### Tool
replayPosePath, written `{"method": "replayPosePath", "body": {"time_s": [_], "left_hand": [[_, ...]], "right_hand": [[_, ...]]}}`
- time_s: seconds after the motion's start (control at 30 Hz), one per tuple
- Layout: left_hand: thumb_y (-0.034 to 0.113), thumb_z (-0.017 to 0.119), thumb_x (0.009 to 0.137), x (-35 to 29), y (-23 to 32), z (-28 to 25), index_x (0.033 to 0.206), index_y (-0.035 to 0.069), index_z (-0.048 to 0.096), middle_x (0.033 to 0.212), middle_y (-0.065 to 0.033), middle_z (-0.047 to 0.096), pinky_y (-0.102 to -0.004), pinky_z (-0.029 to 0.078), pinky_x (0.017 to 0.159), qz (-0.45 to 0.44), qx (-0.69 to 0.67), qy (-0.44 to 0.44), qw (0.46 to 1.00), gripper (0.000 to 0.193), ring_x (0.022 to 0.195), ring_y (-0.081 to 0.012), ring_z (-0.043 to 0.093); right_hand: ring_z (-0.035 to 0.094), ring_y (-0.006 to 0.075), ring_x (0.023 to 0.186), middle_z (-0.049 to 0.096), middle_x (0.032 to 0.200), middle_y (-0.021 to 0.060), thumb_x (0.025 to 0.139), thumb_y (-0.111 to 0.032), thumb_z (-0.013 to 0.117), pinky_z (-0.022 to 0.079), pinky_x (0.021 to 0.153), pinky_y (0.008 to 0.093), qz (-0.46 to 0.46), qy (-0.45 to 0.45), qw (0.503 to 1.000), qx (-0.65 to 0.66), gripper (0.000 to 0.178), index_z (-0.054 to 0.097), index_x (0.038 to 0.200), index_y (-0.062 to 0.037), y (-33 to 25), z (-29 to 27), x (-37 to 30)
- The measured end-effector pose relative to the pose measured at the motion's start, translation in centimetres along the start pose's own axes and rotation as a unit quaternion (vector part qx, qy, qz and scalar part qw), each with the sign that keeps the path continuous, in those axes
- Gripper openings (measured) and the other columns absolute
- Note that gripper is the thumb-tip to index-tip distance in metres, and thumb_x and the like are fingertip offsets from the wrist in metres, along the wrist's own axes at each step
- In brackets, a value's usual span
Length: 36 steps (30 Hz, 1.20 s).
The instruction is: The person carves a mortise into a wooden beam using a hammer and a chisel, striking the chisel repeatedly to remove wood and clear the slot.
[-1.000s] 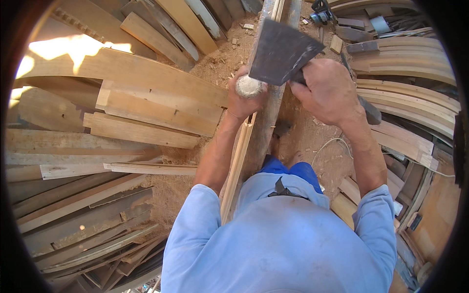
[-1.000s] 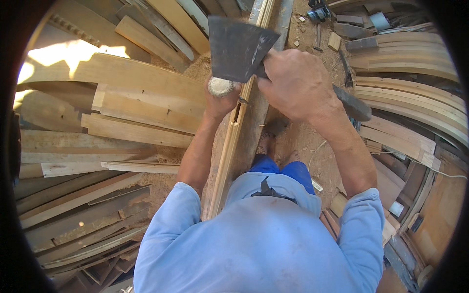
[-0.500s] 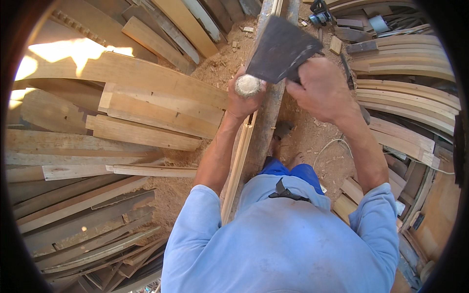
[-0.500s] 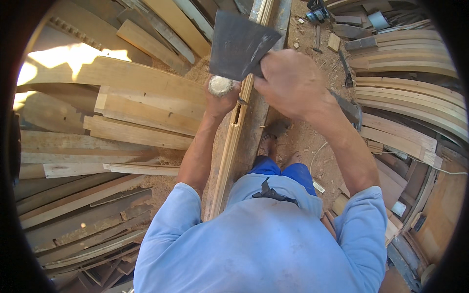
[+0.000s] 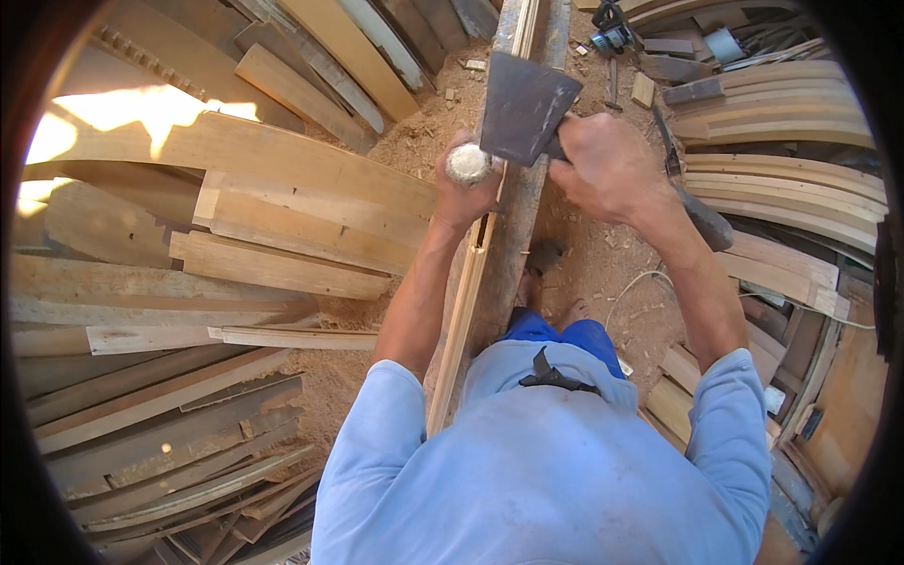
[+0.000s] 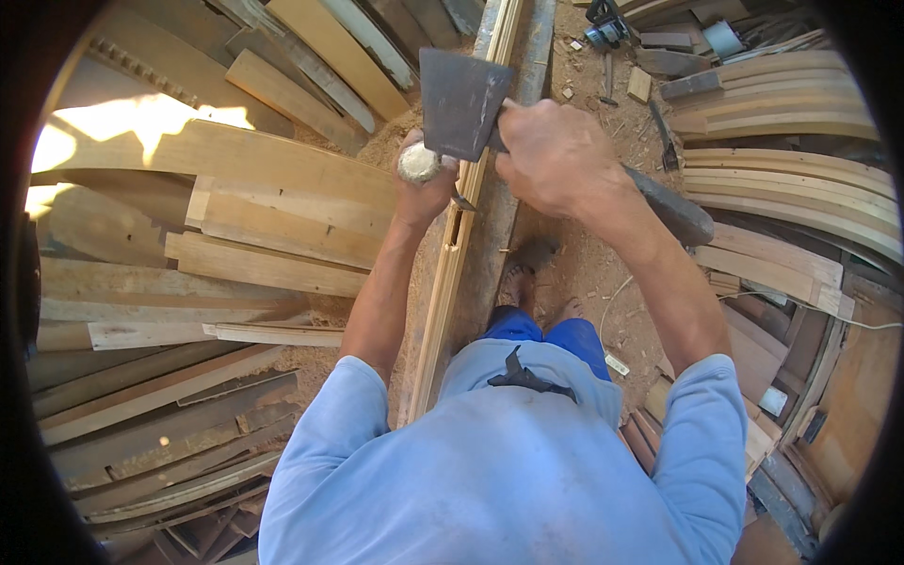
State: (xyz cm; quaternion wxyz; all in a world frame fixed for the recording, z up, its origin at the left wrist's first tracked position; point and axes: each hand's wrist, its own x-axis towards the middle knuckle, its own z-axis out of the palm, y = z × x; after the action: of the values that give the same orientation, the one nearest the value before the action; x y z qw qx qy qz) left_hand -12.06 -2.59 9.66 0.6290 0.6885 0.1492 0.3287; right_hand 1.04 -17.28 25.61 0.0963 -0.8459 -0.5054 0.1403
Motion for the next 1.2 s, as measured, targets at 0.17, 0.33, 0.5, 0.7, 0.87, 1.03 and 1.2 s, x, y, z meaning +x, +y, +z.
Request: {"method": "replayPosePath", "body": {"time_s": [0.17, 0.33, 0.5, 0.7, 0.87, 1.03, 1.2], "left_hand": [[-0.001, 0.072, 0.084, 0.1, -0.2, -0.1, 0.098, 0.004, 0.061, 0.086, 0.0, 0.064, -0.0255, 0.049, 0.072, -0.053, 0.02, 0.001, 0.998, 0.019, 0.08, -0.0087, 0.061], [-0.003, 0.073, 0.083, 0.1, -0.3, -0.2, 0.1, 0.004, 0.062, 0.089, -0.001, 0.067, -0.0271, 0.051, 0.075, -0.007, -0.008, -0.004, 1.0, 0.022, 0.085, -0.0095, 0.064], [-0.004, 0.073, 0.081, -0.3, -0.1, -0.4, 0.1, 0.005, 0.063, 0.091, -0.0009, 0.067, -0.0269, 0.051, 0.076, 0.018, 0.014, -0.014, 1.0, 0.024, 0.086, -0.01, 0.064], [-0.001, 0.074, 0.083, -0.4, 2.8, -1.2, 0.095, 0.005, 0.063, 0.086, 0.0004, 0.066, -0.0262, 0.05, 0.073, -0.05, 0.014, -0.075, 0.996, 0.018, 0.082, -0.0092, 0.062], [0.008, 0.077, 0.088, -1.4, 2.1, -3.3, 0.089, 0.006, 0.061, 0.078, 0.0008, 0.064, -0.0258, 0.049, 0.065, -0.138, 0.122, -0.021, 0.983, 0.016, 0.073, -0.007, 0.059], [0.009, 0.075, 0.091, -1.6, 1.3, -4.2, 0.089, 0.006, 0.057, 0.074, 0.0017, 0.057, -0.0253, 0.047, 0.062, -0.082, 0.081, 0.05, 0.992, 0.018, 0.069, -0.0061, 0.054], [0.007, 0.074, 0.093, 0.1, 3.0, -1.5, 0.088, 0.007, 0.057, 0.074, 0.0044, 0.055, -0.0243, 0.044, 0.06, 0.009, 0.128, 0.059, 0.99, 0.018, 0.069, -0.0048, 0.052]], "right_hand": [[0.067, 0.0461, 0.088, 0.068, 0.086, 0.0281, 0.085, -0.022, 0.065, 0.054, 0.081, 0.0528, 0.001, 0.056, 0.997, 0.046, 0.029, 0.063, 0.096, 0.0048, -0.2, -0.5, 0.0], [0.069, 0.0446, 0.093, 0.07, 0.093, 0.0284, 0.087, -0.021, 0.063, 0.057, 0.086, 0.0513, 0.007, -0.031, 0.999, 0.012, 0.029, 0.065, 0.104, 0.0027, -1.0, -0.7, -0.2], [0.068, 0.0455, 0.09, 0.069, 0.088, 0.0294, 0.085, -0.021, 0.064, 0.056, 0.084, 0.0521, -0.019, -0.007, 0.998, 0.054, 0.028, 0.064, 0.1, 0.0037, -0.7, 0.2, -0.8], [0.067, 0.0456, 0.086, 0.067, 0.086, 0.0283, 0.083, -0.022, 0.067, 0.053, 0.076, 0.0502, -0.014, 0.014, 0.994, 0.105, 0.028, 0.066, 0.095, 0.0035, -0.3, 0.9, -1.8], [0.068, 0.0454, 0.086, 0.068, 0.086, 0.0284, 0.083, -0.024, 0.064, 0.054, 0.081, 0.0496, 0.01, 0.041, 0.978, 0.203, 0.033, 0.067, 0.096, 0.0064, -0.4, -0.5, -3.4], [0.068, 0.0349, 0.077, 0.07, 0.085, 0.0209, 0.085, -0.021, 0.068, 0.053, 0.075, 0.0415, 0.004, 0.136, 0.941, 0.311, 0.029, 0.069, 0.102, 0.0021, -0.3, -0.9, -4.6], [0.064, 0.0213, 0.073, 0.071, 0.084, 0.0109, 0.088, -0.013, 0.069, 0.051, 0.071, 0.0348, -0.026, 0.221, 0.901, 0.372, 0.018, 0.071, 0.101, -0.0001, -0.6, -1.1, -5.4]]}}
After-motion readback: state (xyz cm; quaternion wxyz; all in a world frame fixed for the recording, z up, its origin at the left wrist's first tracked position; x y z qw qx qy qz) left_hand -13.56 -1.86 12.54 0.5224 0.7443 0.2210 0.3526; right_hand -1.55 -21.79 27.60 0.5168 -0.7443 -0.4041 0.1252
